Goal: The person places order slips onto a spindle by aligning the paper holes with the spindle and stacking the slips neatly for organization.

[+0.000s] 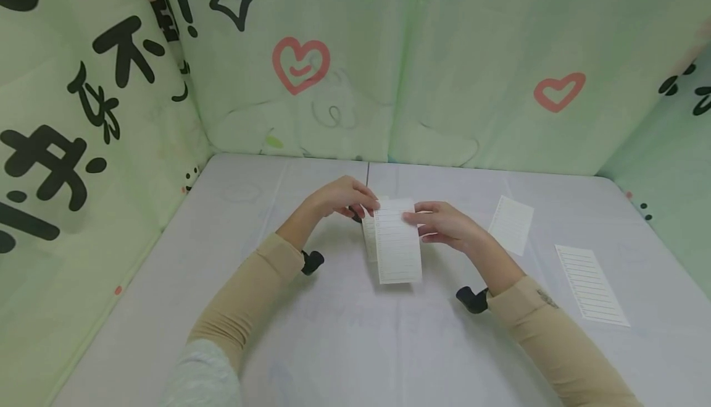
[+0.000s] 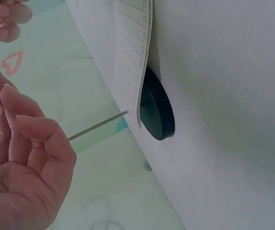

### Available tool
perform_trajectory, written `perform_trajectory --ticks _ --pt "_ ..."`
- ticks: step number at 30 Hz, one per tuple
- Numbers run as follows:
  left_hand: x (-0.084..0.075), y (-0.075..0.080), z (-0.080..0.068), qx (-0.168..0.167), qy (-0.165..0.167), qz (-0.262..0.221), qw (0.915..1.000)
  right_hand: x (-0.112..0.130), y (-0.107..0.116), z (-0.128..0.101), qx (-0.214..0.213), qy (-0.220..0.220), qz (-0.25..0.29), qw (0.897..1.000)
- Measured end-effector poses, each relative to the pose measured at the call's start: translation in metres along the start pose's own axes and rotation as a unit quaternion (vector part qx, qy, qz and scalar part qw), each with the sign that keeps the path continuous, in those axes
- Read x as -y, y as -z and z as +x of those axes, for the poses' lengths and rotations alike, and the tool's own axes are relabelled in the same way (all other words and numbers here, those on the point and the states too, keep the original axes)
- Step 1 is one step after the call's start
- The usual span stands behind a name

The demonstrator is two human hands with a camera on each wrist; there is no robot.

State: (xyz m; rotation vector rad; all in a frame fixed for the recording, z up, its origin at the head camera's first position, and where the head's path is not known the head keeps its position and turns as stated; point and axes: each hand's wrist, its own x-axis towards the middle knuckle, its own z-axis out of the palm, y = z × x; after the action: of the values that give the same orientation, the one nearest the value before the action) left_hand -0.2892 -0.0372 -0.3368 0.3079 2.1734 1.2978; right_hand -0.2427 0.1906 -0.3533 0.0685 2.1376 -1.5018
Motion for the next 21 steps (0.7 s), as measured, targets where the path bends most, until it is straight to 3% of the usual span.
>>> perform_trajectory --ticks 12,21 --pt "-0.017 0.025 0.000 -0.075 -0.009 -0.044 0.9962 -0.007 0.011 -0.018 0.018 0.035 0.023 0.999" --pt "-0.023 0.031 0.003 -0.119 -0.027 -0.062 0.9907 -0.004 0.006 -0.021 0.002 0.058 0.028 0.998"
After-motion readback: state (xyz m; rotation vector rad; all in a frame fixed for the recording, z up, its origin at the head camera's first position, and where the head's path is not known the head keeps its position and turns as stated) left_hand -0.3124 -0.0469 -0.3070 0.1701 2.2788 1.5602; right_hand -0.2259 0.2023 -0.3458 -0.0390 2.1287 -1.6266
